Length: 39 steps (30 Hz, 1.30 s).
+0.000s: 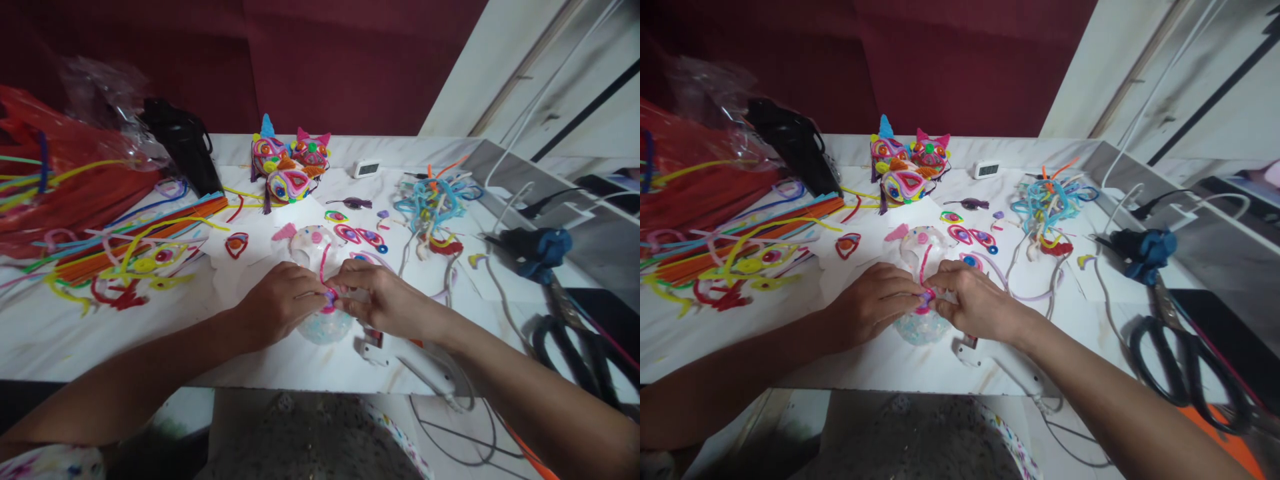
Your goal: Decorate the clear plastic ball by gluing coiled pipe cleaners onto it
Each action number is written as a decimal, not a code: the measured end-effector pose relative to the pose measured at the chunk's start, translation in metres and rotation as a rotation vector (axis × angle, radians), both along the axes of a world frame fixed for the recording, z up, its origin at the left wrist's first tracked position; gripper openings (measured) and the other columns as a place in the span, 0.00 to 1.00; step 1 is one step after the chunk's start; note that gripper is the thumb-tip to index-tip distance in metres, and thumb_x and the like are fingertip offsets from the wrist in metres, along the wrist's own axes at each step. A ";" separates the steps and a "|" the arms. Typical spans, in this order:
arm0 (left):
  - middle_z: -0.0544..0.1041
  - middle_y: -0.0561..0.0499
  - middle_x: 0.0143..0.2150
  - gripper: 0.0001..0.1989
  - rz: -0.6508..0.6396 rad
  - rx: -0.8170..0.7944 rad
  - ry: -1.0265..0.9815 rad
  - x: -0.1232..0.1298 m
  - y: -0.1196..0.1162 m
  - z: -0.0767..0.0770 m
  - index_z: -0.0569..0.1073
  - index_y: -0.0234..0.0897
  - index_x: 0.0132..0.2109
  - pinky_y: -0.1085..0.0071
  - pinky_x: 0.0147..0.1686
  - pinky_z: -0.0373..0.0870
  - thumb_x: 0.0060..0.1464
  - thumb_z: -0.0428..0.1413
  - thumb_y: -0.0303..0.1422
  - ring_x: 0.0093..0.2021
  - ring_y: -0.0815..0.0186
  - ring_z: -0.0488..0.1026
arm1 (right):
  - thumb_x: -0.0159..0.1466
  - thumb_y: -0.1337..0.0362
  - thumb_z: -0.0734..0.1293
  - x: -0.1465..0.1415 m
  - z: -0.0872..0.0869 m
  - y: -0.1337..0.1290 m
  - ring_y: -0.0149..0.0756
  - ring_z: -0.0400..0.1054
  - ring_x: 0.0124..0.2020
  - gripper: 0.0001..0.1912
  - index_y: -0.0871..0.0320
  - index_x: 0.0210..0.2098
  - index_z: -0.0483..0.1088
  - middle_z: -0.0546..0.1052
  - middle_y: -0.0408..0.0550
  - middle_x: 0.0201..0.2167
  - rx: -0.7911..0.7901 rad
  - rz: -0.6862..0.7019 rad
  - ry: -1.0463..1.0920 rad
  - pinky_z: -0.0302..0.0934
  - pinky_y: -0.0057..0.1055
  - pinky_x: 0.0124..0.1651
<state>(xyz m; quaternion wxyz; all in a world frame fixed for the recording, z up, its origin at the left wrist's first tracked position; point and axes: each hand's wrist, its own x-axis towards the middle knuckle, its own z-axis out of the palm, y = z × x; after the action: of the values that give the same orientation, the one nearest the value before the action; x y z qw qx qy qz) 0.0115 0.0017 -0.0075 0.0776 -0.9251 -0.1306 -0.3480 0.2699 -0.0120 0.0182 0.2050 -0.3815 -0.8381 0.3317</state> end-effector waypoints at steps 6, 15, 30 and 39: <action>0.86 0.41 0.57 0.10 0.073 -0.007 -0.024 -0.006 0.003 -0.015 0.83 0.41 0.50 0.59 0.55 0.82 0.78 0.56 0.30 0.56 0.57 0.84 | 0.71 0.74 0.72 -0.003 -0.003 -0.003 0.43 0.77 0.44 0.12 0.57 0.48 0.86 0.81 0.52 0.43 -0.012 -0.046 -0.005 0.70 0.41 0.48; 0.87 0.46 0.60 0.12 0.069 -0.031 0.112 -0.013 0.010 -0.024 0.81 0.46 0.57 0.46 0.77 0.70 0.75 0.55 0.28 0.68 0.55 0.80 | 0.70 0.75 0.72 -0.004 -0.002 -0.004 0.43 0.77 0.43 0.11 0.57 0.47 0.85 0.80 0.51 0.42 0.006 -0.053 -0.036 0.69 0.39 0.47; 0.83 0.42 0.63 0.13 -0.009 -0.130 0.225 -0.019 0.022 -0.021 0.79 0.41 0.60 0.38 0.86 0.48 0.74 0.56 0.27 0.73 0.52 0.76 | 0.73 0.73 0.69 -0.004 0.002 -0.006 0.47 0.78 0.49 0.14 0.57 0.52 0.86 0.81 0.55 0.46 0.031 -0.012 -0.086 0.71 0.45 0.55; 0.83 0.48 0.59 0.13 0.057 -0.158 0.180 -0.017 0.021 -0.018 0.75 0.44 0.64 0.44 0.81 0.58 0.79 0.52 0.37 0.58 0.57 0.80 | 0.72 0.75 0.69 -0.007 0.005 -0.006 0.48 0.79 0.45 0.15 0.61 0.51 0.88 0.81 0.57 0.44 0.139 -0.001 -0.189 0.69 0.43 0.50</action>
<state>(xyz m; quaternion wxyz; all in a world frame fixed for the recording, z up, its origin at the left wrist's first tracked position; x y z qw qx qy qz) -0.0053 0.0222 -0.0255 0.0257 -0.9518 -0.1764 -0.2497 0.2631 -0.0180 0.0228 0.1512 -0.3963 -0.8745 0.2352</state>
